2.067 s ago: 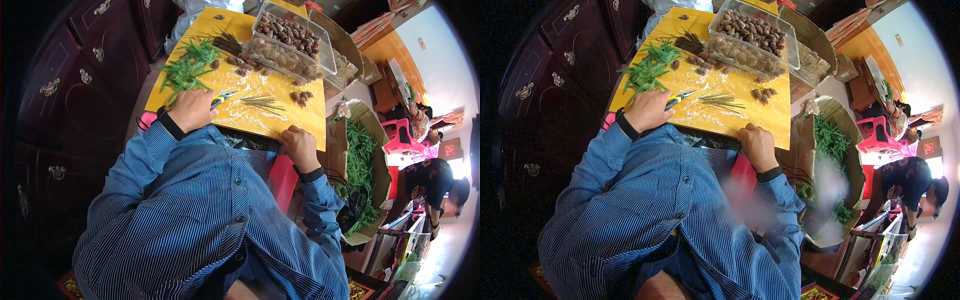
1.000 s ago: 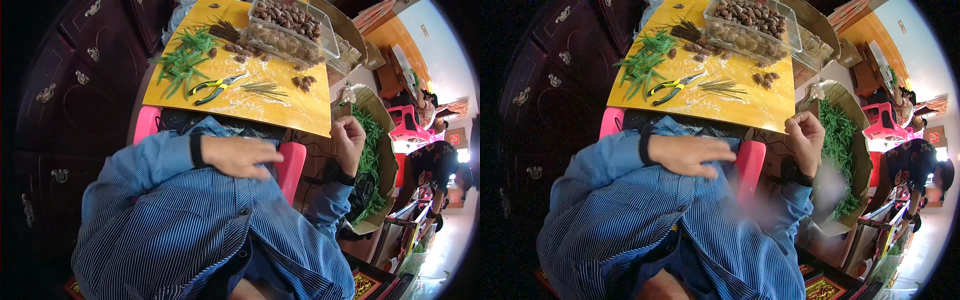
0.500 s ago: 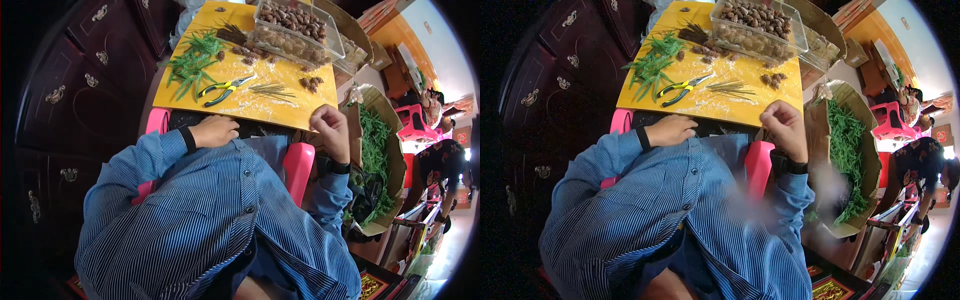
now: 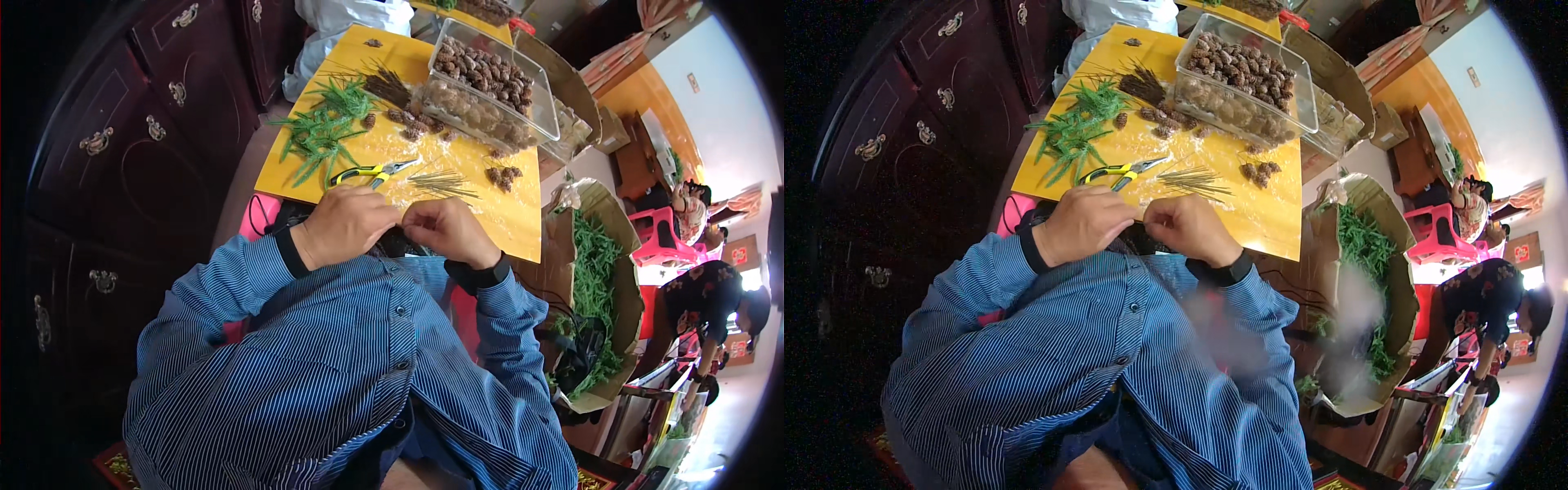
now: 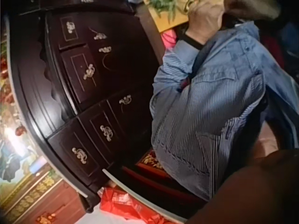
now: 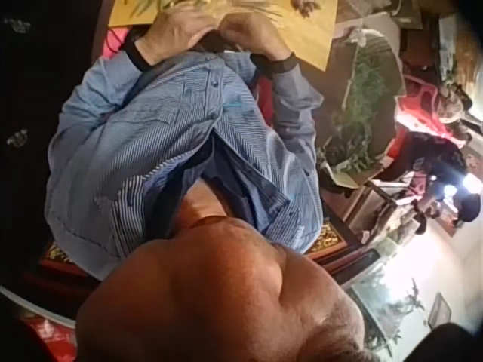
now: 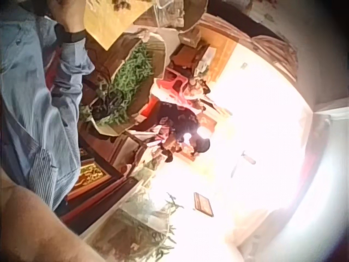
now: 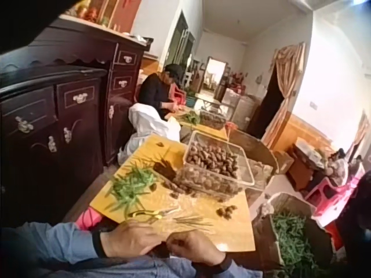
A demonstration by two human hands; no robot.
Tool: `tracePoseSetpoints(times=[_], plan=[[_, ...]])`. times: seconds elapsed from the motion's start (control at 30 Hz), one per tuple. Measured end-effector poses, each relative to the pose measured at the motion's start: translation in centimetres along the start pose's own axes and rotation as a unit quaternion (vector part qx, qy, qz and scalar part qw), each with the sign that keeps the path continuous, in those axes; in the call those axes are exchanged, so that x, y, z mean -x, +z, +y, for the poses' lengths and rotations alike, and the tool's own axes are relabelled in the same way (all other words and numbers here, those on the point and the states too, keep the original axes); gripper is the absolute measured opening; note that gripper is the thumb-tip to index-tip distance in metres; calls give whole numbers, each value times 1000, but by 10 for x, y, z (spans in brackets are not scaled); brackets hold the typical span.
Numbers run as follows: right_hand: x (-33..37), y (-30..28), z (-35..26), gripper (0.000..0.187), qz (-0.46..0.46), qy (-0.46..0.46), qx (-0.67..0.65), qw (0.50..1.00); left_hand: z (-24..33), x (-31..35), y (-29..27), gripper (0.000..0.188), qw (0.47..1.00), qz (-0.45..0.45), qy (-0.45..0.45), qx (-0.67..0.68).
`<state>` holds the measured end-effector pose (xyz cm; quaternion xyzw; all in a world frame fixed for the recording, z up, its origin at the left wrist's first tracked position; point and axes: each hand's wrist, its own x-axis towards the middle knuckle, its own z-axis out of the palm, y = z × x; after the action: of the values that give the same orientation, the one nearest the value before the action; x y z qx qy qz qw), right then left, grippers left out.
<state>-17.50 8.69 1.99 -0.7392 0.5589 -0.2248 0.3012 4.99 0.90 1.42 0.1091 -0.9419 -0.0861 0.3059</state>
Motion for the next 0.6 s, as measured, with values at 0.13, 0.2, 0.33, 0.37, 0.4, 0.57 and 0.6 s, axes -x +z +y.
tracePoseSetpoints(times=[0.13, 0.2, 0.33, 0.37, 0.4, 0.57, 0.6], plan=[[-17, -5, 5, 3, -8, -7, -82, 997, -2, 6, -1, 11, 997, 8, -57, 56], [-26, -7, 5, 3, -4, -31, -61, 998, -4, 7, 2, 8, 991, 39, -99, 86], [-58, -19, 19, 6, 10, -54, -93, 994, -15, 11, 2, 4, 980, 36, -168, 104], [-70, -25, 24, 7, 16, -60, -115, 991, -18, 11, 1, 4, 975, 25, -192, 105], [-83, -31, 31, 7, 18, -59, -114, 992, -19, 12, 2, 4, 976, 25, -190, 106], [-140, -44, 55, 17, 184, -78, 276, 940, -22, 17, 4, 6, 976, 28, -180, 119], [-146, -42, 60, 18, 194, -71, 330, 921, -22, 17, 4, 6, 976, 29, -177, 120]])
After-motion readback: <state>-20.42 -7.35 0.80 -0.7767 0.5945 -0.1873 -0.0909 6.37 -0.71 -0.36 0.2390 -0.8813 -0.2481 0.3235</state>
